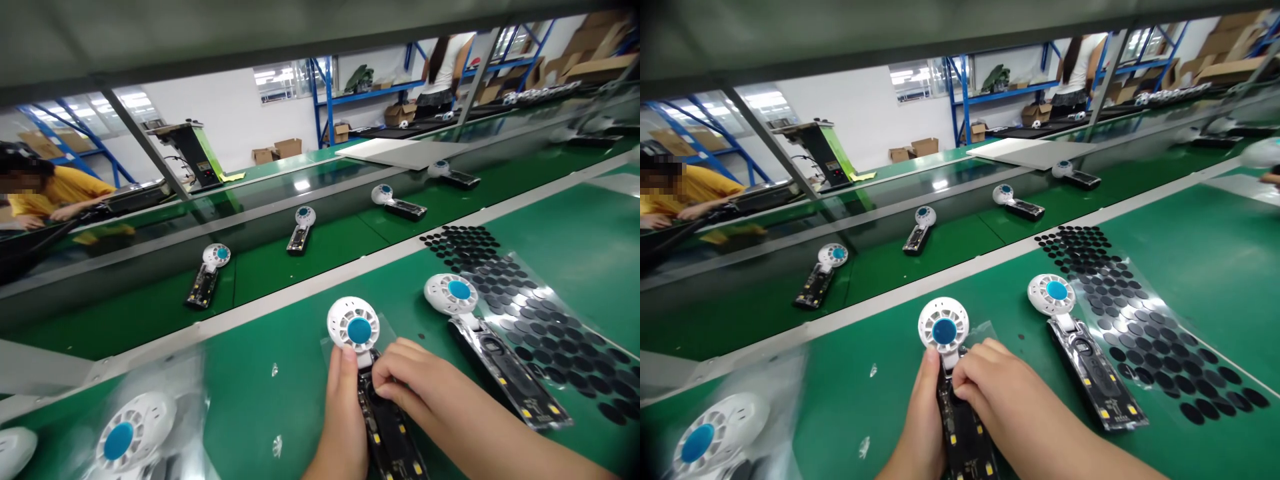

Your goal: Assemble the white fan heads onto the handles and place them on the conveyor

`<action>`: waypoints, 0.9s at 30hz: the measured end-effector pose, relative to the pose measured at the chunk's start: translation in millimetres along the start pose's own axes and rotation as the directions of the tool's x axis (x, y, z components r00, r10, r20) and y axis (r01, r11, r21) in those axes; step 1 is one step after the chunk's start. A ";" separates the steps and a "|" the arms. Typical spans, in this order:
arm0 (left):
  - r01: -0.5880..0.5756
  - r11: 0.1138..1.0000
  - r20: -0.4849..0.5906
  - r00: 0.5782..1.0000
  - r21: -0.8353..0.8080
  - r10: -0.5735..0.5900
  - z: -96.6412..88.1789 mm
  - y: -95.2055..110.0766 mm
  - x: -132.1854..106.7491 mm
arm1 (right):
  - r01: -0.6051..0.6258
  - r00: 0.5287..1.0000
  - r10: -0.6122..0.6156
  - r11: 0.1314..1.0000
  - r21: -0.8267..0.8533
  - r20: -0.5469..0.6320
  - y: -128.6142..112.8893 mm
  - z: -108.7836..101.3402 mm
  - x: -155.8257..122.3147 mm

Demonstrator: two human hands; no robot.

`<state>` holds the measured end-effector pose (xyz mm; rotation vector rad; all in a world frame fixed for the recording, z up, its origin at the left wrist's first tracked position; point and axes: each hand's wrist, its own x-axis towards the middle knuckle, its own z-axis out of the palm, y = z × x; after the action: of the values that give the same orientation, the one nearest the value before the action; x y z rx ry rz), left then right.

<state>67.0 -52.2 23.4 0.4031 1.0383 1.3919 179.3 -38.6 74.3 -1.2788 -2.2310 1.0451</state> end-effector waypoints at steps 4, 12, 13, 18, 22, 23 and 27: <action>-0.011 1.000 -0.046 0.999 0.016 0.011 -1.0 -2.4 2.6 | 0.018 1.000 -0.017 1.000 -0.021 0.011 -0.3 0.5 1.1; 0.006 0.994 -0.096 0.995 0.105 0.004 -4.2 -4.6 3.3 | 0.012 0.999 -0.005 0.984 -0.178 0.040 -4.0 -1.6 0.3; -0.003 0.995 -0.085 0.996 0.105 0.012 -4.1 -4.5 3.0 | 0.008 0.999 0.002 0.978 -0.207 0.045 -4.9 -1.9 0.8; -0.037 0.994 -0.042 0.998 0.107 0.042 -4.4 -3.7 1.7 | 0.012 0.999 0.002 0.929 -0.371 0.037 -7.9 -1.2 5.4; -0.038 0.996 -0.045 0.998 0.079 0.042 -4.3 -3.7 1.5 | 0.041 0.998 -0.060 0.904 -0.426 -0.030 -8.1 2.2 4.9; -0.038 0.997 -0.041 0.998 0.064 0.040 -3.9 -3.7 1.4 | 0.047 0.996 -0.076 0.911 -0.409 -0.054 -7.4 3.5 3.8; 0.000 1.000 0.004 1.000 -0.009 0.000 -1.5 -1.2 -0.6 | 0.003 0.988 -0.035 0.978 -0.207 -0.153 0.3 11.4 -2.3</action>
<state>66.6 -53.6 21.9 0.3992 1.0283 1.3942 173.6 -45.3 66.7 -1.3691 -2.2714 0.6934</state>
